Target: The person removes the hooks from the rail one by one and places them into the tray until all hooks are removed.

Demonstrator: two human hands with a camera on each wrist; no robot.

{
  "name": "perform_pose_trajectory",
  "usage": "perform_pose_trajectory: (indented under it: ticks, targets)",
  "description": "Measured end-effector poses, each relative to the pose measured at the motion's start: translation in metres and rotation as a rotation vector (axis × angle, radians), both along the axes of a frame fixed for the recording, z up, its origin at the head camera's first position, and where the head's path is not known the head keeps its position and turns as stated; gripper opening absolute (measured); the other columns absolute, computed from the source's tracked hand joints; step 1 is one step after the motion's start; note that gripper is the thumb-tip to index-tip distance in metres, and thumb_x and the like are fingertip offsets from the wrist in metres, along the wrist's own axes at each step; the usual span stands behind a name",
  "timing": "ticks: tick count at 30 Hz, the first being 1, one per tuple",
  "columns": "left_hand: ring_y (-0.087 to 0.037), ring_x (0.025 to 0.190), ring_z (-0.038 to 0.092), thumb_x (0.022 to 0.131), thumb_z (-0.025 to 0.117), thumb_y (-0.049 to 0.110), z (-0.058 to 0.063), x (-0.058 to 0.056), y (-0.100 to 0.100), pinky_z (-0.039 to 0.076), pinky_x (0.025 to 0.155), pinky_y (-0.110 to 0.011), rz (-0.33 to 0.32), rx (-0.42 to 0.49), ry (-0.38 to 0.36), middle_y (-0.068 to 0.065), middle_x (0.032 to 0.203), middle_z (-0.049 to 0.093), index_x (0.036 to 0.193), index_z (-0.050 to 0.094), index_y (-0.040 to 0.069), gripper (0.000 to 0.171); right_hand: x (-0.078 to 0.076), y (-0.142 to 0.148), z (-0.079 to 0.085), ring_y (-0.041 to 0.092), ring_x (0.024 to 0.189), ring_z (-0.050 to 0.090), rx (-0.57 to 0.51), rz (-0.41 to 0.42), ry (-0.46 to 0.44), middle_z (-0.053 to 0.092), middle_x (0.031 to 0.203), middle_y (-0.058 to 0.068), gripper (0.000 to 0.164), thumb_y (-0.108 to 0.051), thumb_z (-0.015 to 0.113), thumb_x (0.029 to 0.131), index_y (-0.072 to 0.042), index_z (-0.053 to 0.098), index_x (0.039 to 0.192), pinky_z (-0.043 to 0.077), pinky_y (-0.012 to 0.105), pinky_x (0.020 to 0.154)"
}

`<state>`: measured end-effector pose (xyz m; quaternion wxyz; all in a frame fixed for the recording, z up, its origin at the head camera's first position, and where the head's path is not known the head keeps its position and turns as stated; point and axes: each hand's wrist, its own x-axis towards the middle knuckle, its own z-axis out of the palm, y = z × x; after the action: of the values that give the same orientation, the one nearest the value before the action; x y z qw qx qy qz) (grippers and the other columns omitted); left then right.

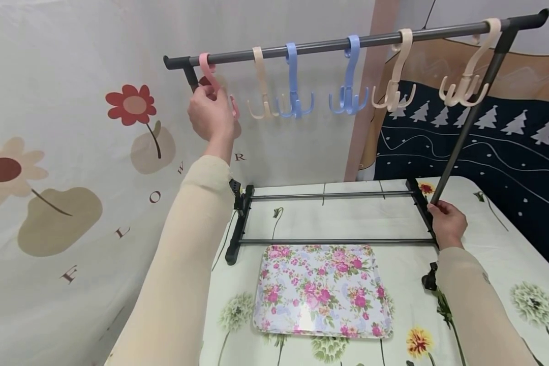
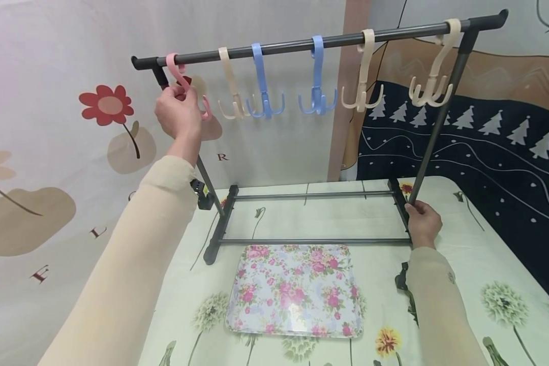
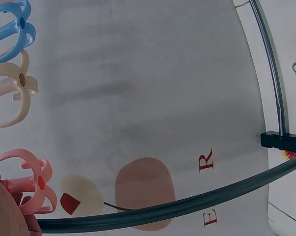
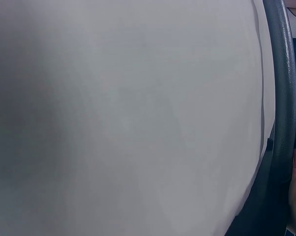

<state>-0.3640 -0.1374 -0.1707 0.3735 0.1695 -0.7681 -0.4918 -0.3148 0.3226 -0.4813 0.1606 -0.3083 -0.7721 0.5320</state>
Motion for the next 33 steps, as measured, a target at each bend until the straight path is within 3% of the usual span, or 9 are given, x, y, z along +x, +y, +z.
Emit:
perform_pose_trajectory:
  ticks: [9, 17, 21, 27, 33]
  targets:
    - [-0.011, 0.092, 0.059, 0.098, 0.061, 0.032, 0.003, 0.001, -0.001, 0.046, 0.083, -0.027, 0.014, -0.03, 0.03, 0.001, 0.103, 0.07, 0.113, 0.072, 0.018, 0.023, -0.001, 0.002, 0.0, 0.013, 0.097, 0.049, -0.005, 0.01, 0.0, 0.061, 0.117, 0.001, 0.048, -0.038, 0.056, 0.1, -0.01, 0.058, 0.139, 0.039, 0.024, 0.078]
    - [-0.008, 0.091, 0.06, 0.098, 0.061, 0.03, 0.014, 0.003, -0.004, 0.047, 0.085, -0.025, -0.031, -0.051, 0.031, 0.001, 0.105, 0.072, 0.112, 0.074, 0.018, 0.023, -0.003, 0.004, -0.003, 0.01, 0.092, 0.049, 0.035, 0.017, 0.021, 0.059, 0.101, -0.007, 0.046, -0.037, 0.057, 0.1, -0.009, 0.061, 0.136, 0.038, 0.023, 0.075]
    - [-0.009, 0.092, 0.062, 0.098, 0.061, 0.031, 0.019, 0.004, -0.003, 0.048, 0.085, -0.025, -0.045, -0.074, 0.027, 0.0, 0.107, 0.072, 0.113, 0.074, 0.017, 0.025, -0.003, 0.004, -0.004, 0.013, 0.093, 0.051, 0.065, 0.015, 0.022, 0.061, 0.107, -0.001, 0.045, -0.036, 0.056, 0.101, -0.008, 0.061, 0.135, 0.039, 0.023, 0.074]
    - [-0.012, 0.094, 0.064, 0.097, 0.062, 0.029, 0.023, 0.005, -0.003, 0.049, 0.086, -0.024, -0.048, -0.071, 0.021, -0.001, 0.109, 0.073, 0.114, 0.075, 0.016, 0.025, -0.002, 0.001, -0.003, 0.024, 0.108, 0.053, 0.103, 0.032, 0.017, 0.06, 0.131, 0.014, 0.045, -0.035, 0.052, 0.103, -0.006, 0.059, 0.137, 0.043, 0.029, 0.078]
    - [-0.013, 0.094, 0.064, 0.097, 0.059, 0.025, 0.029, 0.006, -0.002, 0.05, 0.084, -0.024, -0.034, -0.121, 0.002, -0.003, 0.108, 0.073, 0.113, 0.075, 0.014, 0.025, -0.002, 0.001, -0.003, 0.028, 0.111, 0.054, 0.145, 0.029, 0.047, 0.061, 0.13, 0.016, 0.043, -0.032, 0.052, 0.104, -0.004, 0.06, 0.136, 0.043, 0.028, 0.077]
